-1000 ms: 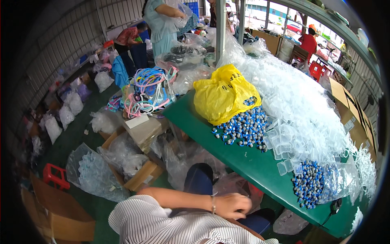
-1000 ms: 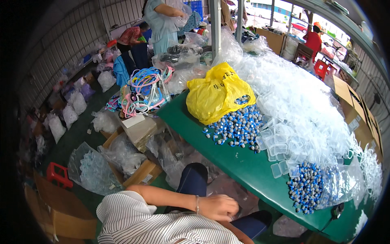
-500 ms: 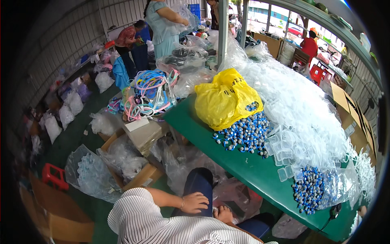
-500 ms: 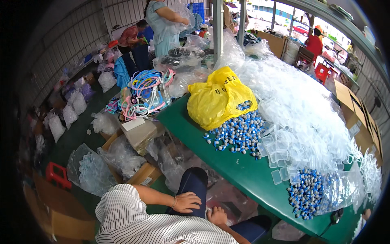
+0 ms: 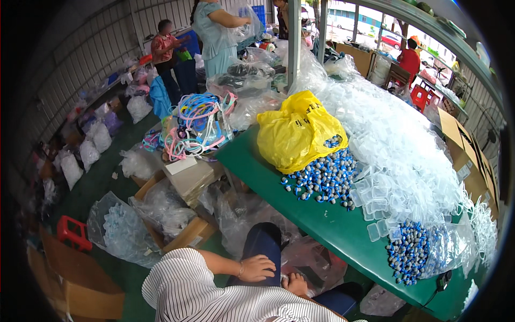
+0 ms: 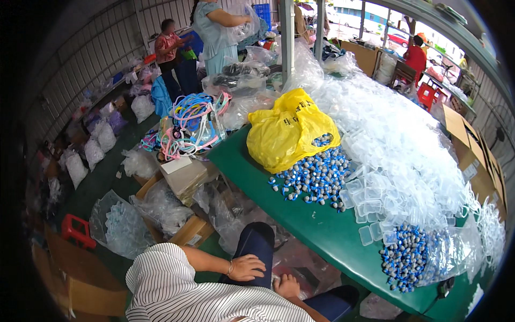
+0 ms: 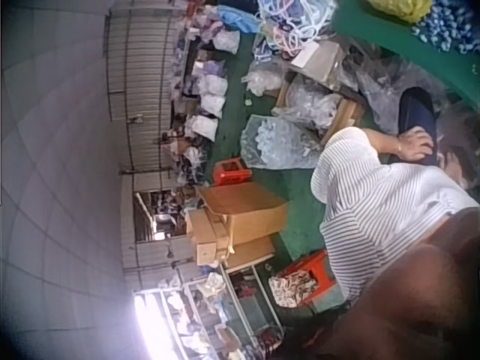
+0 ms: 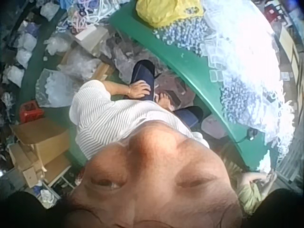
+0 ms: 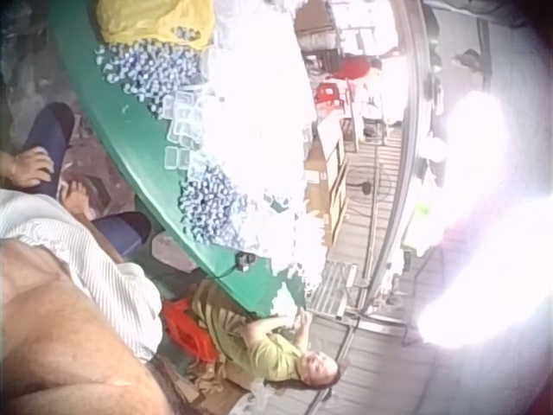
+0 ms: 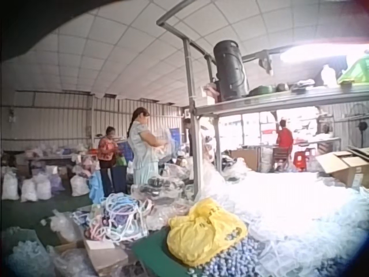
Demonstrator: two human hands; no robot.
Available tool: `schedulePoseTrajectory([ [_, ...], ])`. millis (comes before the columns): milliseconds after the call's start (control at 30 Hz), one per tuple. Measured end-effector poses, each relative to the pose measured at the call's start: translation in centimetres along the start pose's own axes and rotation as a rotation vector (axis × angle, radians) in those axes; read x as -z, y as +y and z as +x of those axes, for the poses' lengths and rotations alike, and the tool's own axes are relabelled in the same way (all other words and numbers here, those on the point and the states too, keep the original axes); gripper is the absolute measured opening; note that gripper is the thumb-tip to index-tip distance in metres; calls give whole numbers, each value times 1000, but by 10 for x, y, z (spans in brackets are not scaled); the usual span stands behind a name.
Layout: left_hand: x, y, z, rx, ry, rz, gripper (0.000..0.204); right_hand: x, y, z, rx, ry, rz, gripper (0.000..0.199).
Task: The person sorts small blue and silver electrical components by hand, packaging them into plastic boxes.
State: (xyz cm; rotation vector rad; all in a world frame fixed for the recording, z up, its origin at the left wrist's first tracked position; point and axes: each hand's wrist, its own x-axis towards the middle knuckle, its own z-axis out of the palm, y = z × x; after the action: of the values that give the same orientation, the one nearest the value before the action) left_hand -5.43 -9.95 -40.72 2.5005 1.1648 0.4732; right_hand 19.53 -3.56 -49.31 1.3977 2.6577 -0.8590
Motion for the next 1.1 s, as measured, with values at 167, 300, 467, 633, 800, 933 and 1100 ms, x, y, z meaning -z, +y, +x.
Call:
schedulePoseTrajectory([
  [167,2,1,1,5,-12,7,34,3,-2,0,-9,-21,9,46],
  [300,2,1,0,4,-11,0,34,5,-2,0,-8,-44,11,47],
  [467,0,1,0,-2,-2,-6,34,2,0,1,-5,-50,2,48],
  [633,2,0,1,-7,1,-9,34,0,1,1,-7,-40,9,47],
  [800,4,1,1,1,-9,-10,34,-3,3,3,-2,-27,-6,47],
  [933,5,3,0,4,-13,-7,34,-4,3,3,4,-24,-10,47],
  [1100,1,2,0,-3,0,-3,34,-3,3,1,1,-31,-16,48],
])
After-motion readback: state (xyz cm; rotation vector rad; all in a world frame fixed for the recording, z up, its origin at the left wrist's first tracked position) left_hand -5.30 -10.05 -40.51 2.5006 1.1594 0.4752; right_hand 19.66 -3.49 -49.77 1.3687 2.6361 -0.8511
